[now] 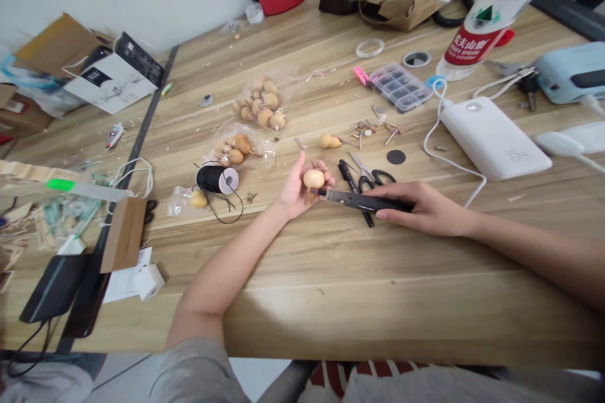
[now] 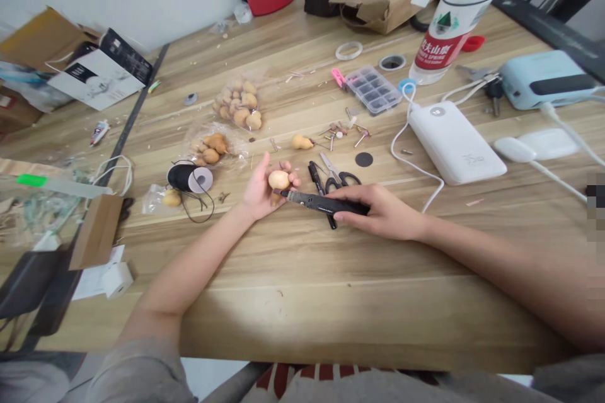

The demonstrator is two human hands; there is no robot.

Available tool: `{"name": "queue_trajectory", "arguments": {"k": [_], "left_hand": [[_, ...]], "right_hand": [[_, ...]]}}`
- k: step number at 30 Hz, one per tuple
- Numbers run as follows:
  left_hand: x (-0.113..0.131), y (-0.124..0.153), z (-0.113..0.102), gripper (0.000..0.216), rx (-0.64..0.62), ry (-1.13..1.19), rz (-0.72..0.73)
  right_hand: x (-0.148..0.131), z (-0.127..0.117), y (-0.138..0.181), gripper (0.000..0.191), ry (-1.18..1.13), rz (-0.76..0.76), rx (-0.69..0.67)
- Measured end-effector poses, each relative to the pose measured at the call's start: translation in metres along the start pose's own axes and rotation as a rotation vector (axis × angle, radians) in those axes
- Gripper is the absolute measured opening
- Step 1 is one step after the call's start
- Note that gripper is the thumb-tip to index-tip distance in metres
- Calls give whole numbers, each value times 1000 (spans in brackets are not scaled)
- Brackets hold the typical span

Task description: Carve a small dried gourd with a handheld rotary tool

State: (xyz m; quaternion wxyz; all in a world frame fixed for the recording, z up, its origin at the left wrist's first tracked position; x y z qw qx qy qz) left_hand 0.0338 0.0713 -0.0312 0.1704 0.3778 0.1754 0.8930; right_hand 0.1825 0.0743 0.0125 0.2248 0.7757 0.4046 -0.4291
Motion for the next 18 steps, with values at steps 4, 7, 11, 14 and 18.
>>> {"name": "queue_trajectory", "arguments": {"k": [4,7,11,14,18], "left_hand": [[0,-1,-1,49,-7,2,-2],[0,-1,-1,50,-14,8,-6],[0,-1,-2,49,0,13,-11],[0,-1,-3,49,9,27,-15],[-1,-2,-4,52,11,54,-25]], "right_hand": [[-1,0,0,40,-2,-4,1],[-1,0,0,40,-3,-6,1],[-1,0,0,39,3,-6,3],[0,0,0,39,7,1,3],[0,0,0,40,-5,-1,2]]}}
Point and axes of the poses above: each hand's wrist, its own y-axis away from the middle knuckle, its own z-axis out of the palm, x = y × z, the point moved 10 cm from there along -y, towards the middle knuckle, and after that the axes turned 2 degrees about z, right-handed, at the moved point
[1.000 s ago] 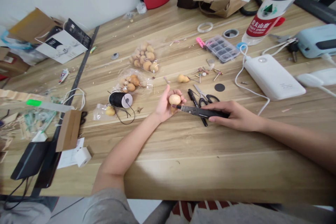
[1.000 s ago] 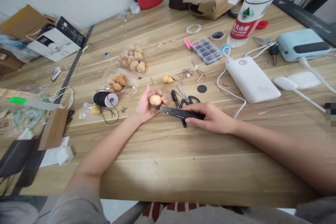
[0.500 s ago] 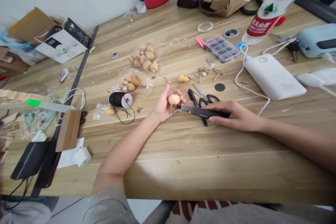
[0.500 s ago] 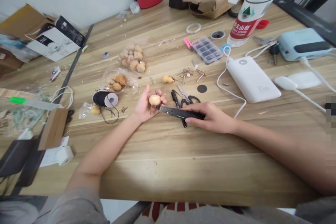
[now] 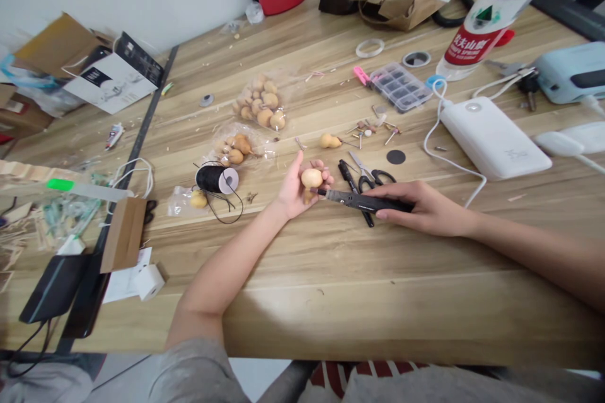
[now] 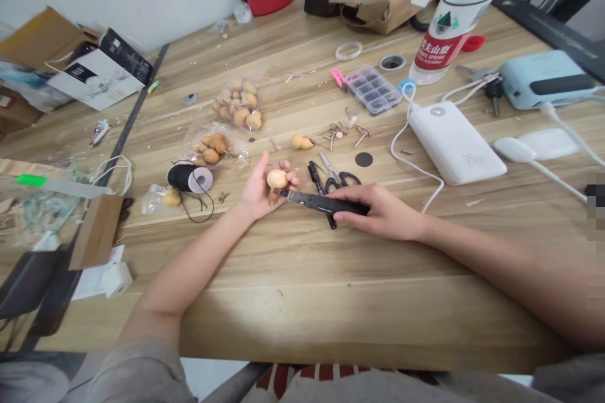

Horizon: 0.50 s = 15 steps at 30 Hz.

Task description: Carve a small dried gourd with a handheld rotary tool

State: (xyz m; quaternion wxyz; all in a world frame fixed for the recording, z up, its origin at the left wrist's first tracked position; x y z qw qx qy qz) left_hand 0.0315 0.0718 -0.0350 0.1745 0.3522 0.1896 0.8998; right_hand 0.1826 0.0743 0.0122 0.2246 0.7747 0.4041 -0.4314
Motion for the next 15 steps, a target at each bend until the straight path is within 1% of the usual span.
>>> {"name": "queue_trajectory", "arguments": {"k": [10,15], "left_hand": [[1,2,4,49,2,-68,22],[1,1,4,49,-25,-98,41]], "right_hand": [[-2,0,0,40,-10,-6,5],[-1,0,0,40,0,1,0]]}}
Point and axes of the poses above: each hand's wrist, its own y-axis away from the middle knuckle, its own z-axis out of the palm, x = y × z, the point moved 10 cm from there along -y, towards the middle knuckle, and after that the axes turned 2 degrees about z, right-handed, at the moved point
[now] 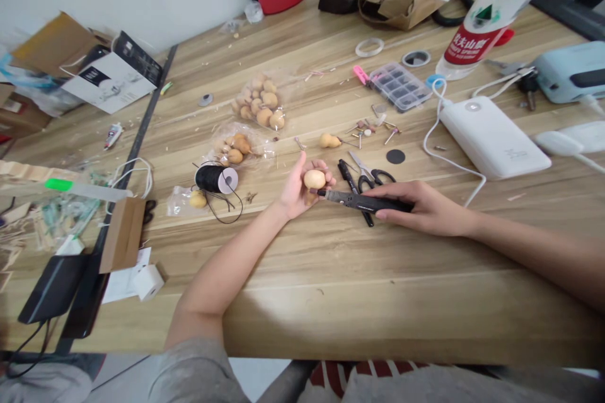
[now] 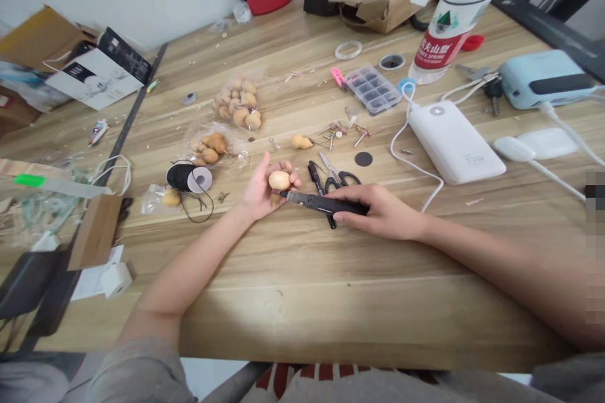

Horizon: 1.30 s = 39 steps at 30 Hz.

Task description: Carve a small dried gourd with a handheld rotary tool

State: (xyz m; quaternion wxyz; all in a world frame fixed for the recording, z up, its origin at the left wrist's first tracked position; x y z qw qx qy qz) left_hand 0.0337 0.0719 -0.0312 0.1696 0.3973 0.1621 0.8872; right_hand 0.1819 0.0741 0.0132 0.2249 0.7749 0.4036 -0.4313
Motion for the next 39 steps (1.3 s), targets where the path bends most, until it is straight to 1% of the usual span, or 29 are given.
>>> {"name": "queue_trajectory", "arguments": {"k": [7,20,33,39], "left_hand": [[0,0,2,48,-15,-23,17],[0,-1,-1,49,-31,-1,-3],[-1,0,-3,50,22,82,-40],[-1,0,-2,50,7,50,-31]], "right_hand": [[-1,0,0,40,-6,-6,-5],[-2,0,0,40,4,-24,-5],[0,0,0,39,1,-20,-2],[0,1,0,39,-9,-25,-9]]}}
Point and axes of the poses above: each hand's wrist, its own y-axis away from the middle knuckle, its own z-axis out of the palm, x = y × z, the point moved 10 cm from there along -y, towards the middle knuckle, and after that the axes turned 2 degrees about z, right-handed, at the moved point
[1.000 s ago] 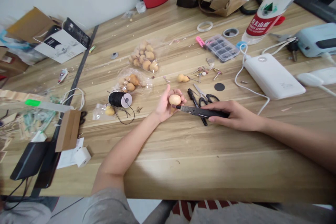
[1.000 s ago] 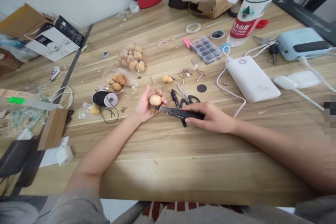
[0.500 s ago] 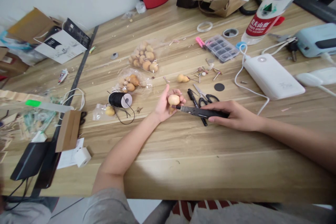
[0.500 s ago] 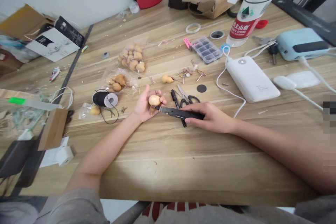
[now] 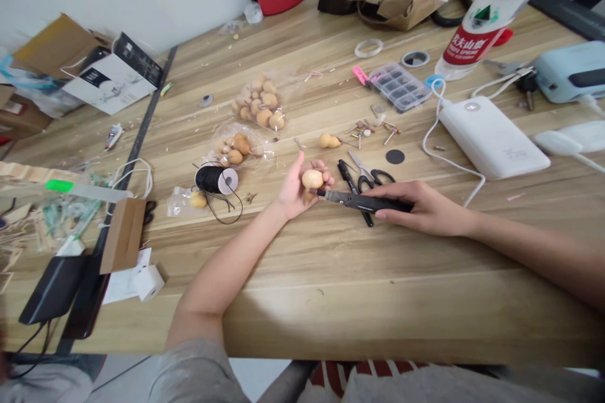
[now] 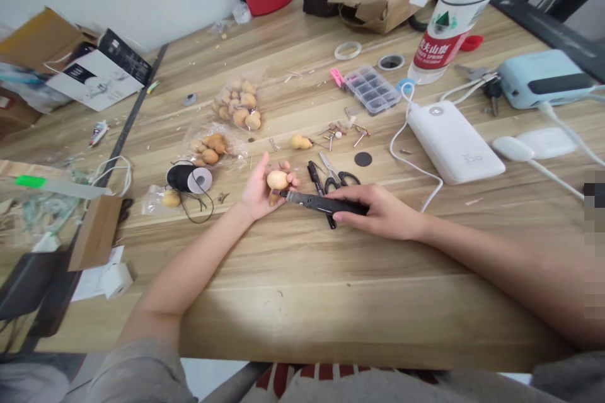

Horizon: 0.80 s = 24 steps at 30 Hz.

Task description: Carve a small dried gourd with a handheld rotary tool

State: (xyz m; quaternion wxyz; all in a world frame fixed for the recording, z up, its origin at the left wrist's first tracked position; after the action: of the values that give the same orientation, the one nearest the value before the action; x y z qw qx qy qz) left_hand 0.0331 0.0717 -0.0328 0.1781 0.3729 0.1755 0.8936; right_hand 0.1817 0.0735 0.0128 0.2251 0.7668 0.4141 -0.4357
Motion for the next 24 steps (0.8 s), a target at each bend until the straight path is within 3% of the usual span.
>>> {"name": "queue_trajectory", "arguments": {"k": [24], "left_hand": [[0,0,2,49,-31,-65,16]], "right_hand": [[1,0,1,39,3,16,-1]]}}
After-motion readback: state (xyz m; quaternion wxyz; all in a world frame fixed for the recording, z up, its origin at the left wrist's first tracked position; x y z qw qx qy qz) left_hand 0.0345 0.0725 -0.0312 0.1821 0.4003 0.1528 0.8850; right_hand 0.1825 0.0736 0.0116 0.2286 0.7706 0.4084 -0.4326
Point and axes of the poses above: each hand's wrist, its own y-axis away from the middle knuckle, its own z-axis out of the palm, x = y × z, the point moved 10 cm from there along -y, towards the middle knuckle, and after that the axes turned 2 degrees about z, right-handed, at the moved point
